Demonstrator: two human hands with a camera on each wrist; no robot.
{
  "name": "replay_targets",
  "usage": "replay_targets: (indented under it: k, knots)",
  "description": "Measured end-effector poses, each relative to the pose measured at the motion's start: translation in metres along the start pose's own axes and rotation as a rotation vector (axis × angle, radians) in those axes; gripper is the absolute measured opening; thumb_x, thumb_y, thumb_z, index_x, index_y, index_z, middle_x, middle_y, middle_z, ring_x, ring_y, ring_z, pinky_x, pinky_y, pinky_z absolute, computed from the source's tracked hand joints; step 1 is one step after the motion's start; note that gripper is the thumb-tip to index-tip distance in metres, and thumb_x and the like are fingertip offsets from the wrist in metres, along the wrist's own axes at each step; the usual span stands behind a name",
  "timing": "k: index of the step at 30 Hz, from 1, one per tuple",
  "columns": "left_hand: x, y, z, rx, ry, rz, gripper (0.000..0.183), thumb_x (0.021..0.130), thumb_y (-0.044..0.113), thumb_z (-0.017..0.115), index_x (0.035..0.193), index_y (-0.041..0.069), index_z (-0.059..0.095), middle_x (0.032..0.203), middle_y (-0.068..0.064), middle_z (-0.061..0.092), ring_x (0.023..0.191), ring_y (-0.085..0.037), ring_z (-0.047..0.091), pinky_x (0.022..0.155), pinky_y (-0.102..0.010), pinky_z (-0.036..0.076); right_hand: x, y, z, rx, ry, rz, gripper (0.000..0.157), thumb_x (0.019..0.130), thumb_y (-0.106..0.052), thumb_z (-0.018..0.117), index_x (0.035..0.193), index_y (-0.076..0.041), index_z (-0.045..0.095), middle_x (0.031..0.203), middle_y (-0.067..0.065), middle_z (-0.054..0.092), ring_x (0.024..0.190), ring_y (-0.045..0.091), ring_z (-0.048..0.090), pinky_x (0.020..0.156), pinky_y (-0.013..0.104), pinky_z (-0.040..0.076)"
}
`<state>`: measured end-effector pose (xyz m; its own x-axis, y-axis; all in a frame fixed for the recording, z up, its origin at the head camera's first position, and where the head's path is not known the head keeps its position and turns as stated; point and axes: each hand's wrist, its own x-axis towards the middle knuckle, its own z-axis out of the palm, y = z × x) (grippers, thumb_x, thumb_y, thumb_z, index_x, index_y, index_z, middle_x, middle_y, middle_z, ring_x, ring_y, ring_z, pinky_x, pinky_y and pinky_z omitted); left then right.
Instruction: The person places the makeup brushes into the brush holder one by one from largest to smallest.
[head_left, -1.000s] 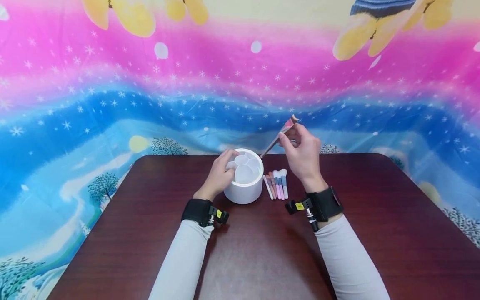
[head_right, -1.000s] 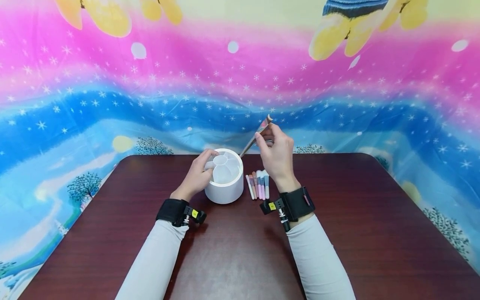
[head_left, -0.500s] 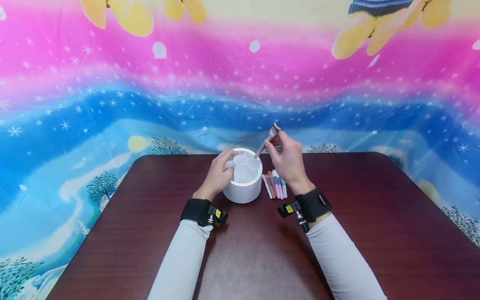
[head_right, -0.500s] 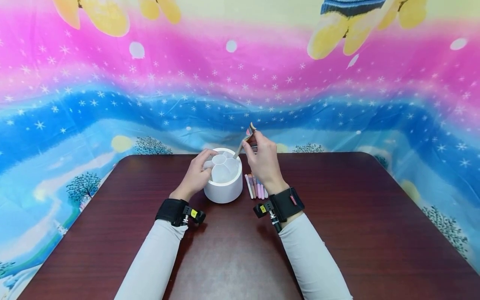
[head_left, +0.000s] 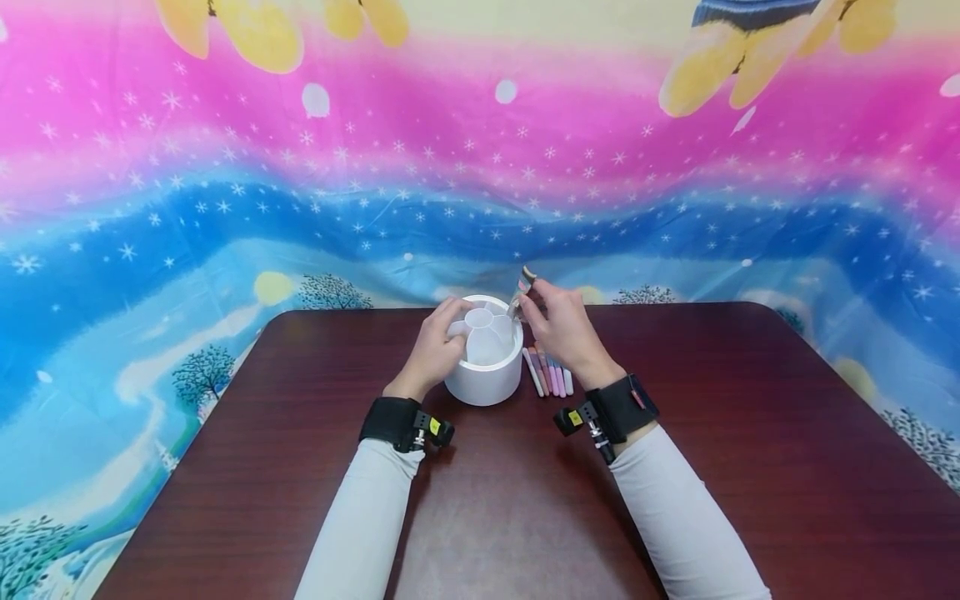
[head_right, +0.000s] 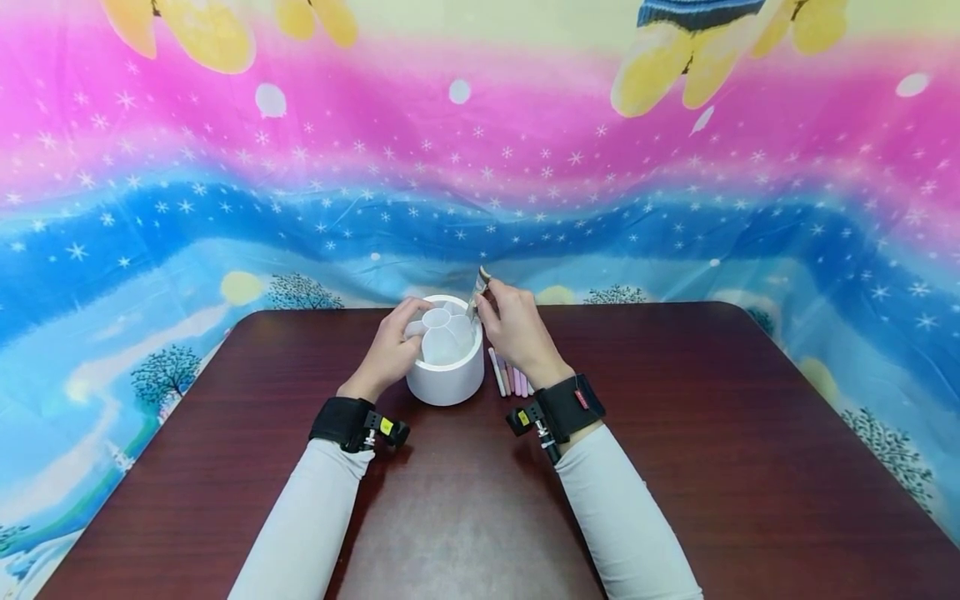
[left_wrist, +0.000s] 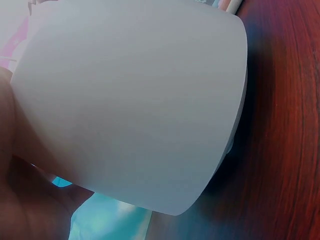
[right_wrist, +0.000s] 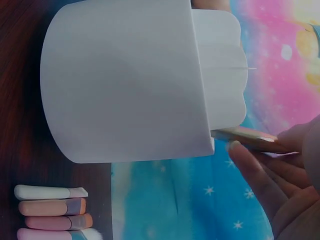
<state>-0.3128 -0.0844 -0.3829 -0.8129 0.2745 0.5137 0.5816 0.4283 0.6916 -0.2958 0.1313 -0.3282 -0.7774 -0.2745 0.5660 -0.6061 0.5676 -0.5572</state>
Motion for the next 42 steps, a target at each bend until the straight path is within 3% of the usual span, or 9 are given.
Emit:
replay_targets:
  k: [4,12,20,25,32,36,42]
  knots:
    - [0.000,-0.001,0.000,-0.001,-0.001,-0.003,0.045,0.077,-0.005,0.045,0.114,0.018,0.056,0.115,0.005,0.052,0.105,-0.012,0.045,0.088,-0.044,0.040,0.000,0.001,-0.003,-0.014,0.019,0.012,0.038,0.097,-0.020,0.047,0.131,-0.002,0.048,0.110,0.009,0.062,0.095,0.014,0.058,0.080,0.034,0.050]
    - [0.001,-0.002,0.002,0.002,-0.003,-0.008,0.046,0.077,-0.005,0.045,0.116,0.018,0.056,0.118,0.005,0.051,0.110,-0.011,0.044,0.091,-0.046,0.039,0.002,0.010,-0.023,-0.020,0.129,0.009,0.034,0.094,-0.014,0.050,0.126,-0.001,0.052,0.112,0.010,0.062,0.093,0.013,0.058,0.081,0.035,0.050]
    - [0.002,0.000,0.002,0.007,-0.006,-0.008,0.046,0.078,-0.005,0.045,0.117,0.019,0.056,0.118,0.005,0.051,0.111,-0.010,0.043,0.092,-0.044,0.039,-0.003,0.024,-0.047,-0.076,0.163,0.078,0.037,0.094,-0.016,0.050,0.129,-0.003,0.051,0.115,0.012,0.060,0.094,0.019,0.058,0.079,0.040,0.049]
    - [0.001,0.000,0.001,-0.003,-0.004,-0.003,0.045,0.078,-0.005,0.046,0.116,0.018,0.056,0.116,0.003,0.052,0.109,-0.012,0.045,0.091,-0.045,0.040,-0.007,0.036,-0.052,-0.129,0.110,0.175,0.034,0.092,-0.011,0.052,0.124,0.000,0.054,0.107,0.014,0.061,0.092,0.024,0.057,0.077,0.043,0.048]
    - [0.001,-0.003,0.001,-0.015,0.009,0.000,0.045,0.077,-0.005,0.046,0.114,0.018,0.057,0.113,0.005,0.053,0.106,-0.011,0.046,0.090,-0.044,0.040,-0.010,0.052,-0.047,-0.203,-0.085,0.358,0.033,0.090,-0.012,0.057,0.119,0.003,0.055,0.102,0.017,0.061,0.091,0.027,0.057,0.077,0.044,0.048]
    - [0.001,-0.004,0.002,-0.014,0.014,0.001,0.045,0.076,-0.006,0.046,0.113,0.018,0.058,0.111,0.006,0.053,0.104,-0.010,0.046,0.089,-0.043,0.040,-0.013,0.058,-0.044,-0.245,-0.172,0.393,0.032,0.090,-0.013,0.058,0.116,0.004,0.055,0.100,0.018,0.061,0.089,0.029,0.056,0.076,0.044,0.047]
    - [0.002,-0.003,0.002,-0.017,0.020,0.014,0.045,0.075,-0.006,0.046,0.112,0.018,0.058,0.111,0.006,0.054,0.105,-0.010,0.046,0.089,-0.043,0.040,-0.015,0.065,-0.039,-0.272,-0.207,0.404,0.031,0.089,-0.012,0.059,0.114,0.005,0.057,0.096,0.019,0.062,0.084,0.029,0.057,0.072,0.043,0.047]
